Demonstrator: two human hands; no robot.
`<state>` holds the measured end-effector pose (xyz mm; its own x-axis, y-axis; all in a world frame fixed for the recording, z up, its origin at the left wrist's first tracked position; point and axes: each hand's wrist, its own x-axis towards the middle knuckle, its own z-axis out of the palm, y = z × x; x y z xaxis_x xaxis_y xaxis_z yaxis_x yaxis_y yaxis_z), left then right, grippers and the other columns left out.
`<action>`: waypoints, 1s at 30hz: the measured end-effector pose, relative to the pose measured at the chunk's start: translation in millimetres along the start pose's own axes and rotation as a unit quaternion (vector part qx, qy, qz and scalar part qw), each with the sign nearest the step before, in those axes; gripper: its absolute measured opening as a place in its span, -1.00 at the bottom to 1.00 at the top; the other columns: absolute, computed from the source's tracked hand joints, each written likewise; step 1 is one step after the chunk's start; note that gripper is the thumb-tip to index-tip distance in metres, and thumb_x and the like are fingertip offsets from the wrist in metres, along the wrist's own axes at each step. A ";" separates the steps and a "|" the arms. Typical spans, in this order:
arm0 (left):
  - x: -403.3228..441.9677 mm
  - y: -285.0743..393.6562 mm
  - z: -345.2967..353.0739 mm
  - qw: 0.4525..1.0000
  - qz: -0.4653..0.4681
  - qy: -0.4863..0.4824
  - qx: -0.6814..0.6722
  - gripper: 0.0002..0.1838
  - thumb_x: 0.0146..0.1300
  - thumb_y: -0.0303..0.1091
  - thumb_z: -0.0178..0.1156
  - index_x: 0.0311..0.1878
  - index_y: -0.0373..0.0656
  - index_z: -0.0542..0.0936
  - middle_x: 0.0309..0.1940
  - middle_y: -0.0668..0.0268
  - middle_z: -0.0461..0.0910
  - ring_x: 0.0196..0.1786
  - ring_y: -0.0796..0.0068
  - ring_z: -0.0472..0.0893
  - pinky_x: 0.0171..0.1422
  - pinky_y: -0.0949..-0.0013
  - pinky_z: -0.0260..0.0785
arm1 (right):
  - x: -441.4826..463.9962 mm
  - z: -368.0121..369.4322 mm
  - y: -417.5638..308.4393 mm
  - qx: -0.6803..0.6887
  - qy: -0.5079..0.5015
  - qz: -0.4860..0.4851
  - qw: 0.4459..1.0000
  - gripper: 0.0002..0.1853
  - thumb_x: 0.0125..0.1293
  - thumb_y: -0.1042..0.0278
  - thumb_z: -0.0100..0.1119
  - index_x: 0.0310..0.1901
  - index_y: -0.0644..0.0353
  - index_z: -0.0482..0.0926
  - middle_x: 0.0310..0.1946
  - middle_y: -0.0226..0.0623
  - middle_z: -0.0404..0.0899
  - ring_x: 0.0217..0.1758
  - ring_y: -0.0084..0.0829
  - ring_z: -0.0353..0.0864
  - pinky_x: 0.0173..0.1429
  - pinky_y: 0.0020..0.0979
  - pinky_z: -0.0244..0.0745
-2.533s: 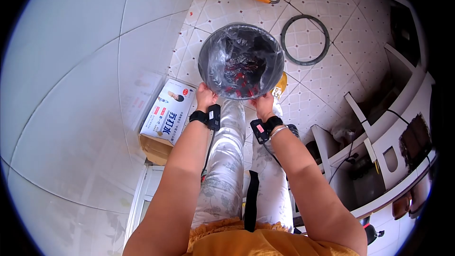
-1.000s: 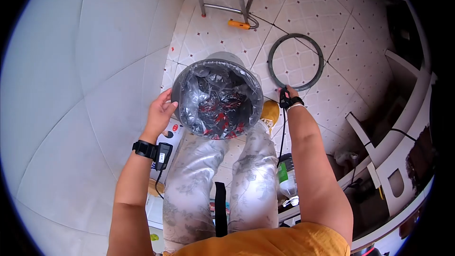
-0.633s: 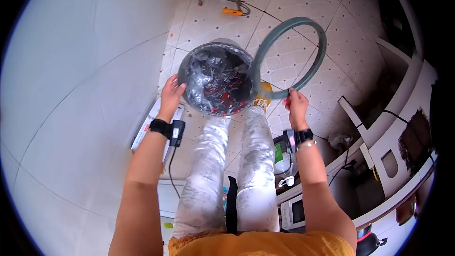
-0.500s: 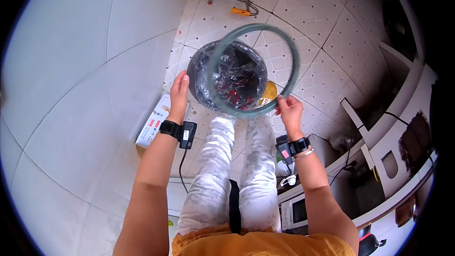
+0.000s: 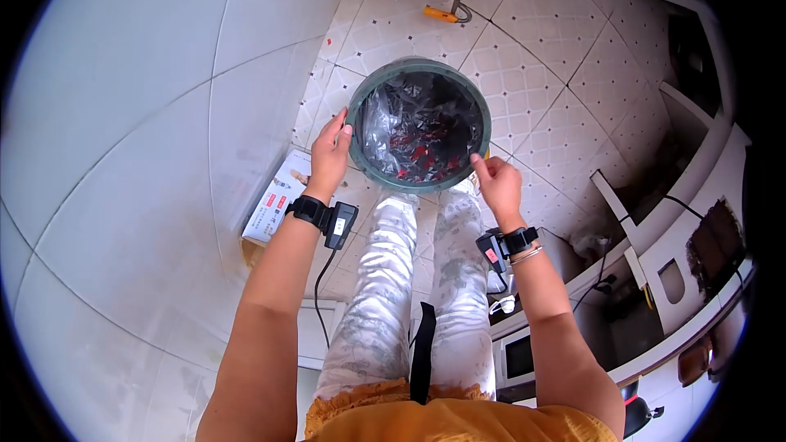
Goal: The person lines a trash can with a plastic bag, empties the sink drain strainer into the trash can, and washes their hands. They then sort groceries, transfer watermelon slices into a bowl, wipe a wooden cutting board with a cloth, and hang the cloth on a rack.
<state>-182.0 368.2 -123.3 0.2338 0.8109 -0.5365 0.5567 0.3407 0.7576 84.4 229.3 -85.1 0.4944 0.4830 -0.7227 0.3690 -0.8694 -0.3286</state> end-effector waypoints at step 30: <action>20.1 -21.4 -4.5 0.996 -0.046 -0.068 -0.045 -0.73 0.19 -0.37 0.12 -0.12 -0.36 0.51 -0.30 0.19 0.60 -0.25 0.50 0.56 -0.12 0.46 0.38 | 85.3 155.8 -92.4 -0.329 -0.234 -0.057 0.913 -0.48 0.21 0.19 -0.10 0.25 -0.25 0.22 0.39 -0.30 -0.45 0.35 0.28 -0.27 0.19 0.41 -0.17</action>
<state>-192.8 379.4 -148.6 0.2941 0.7038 -0.6466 0.5082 0.4578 0.7295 -30.1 334.6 -211.1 0.0889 0.3351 -0.9380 0.8665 -0.4905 -0.0931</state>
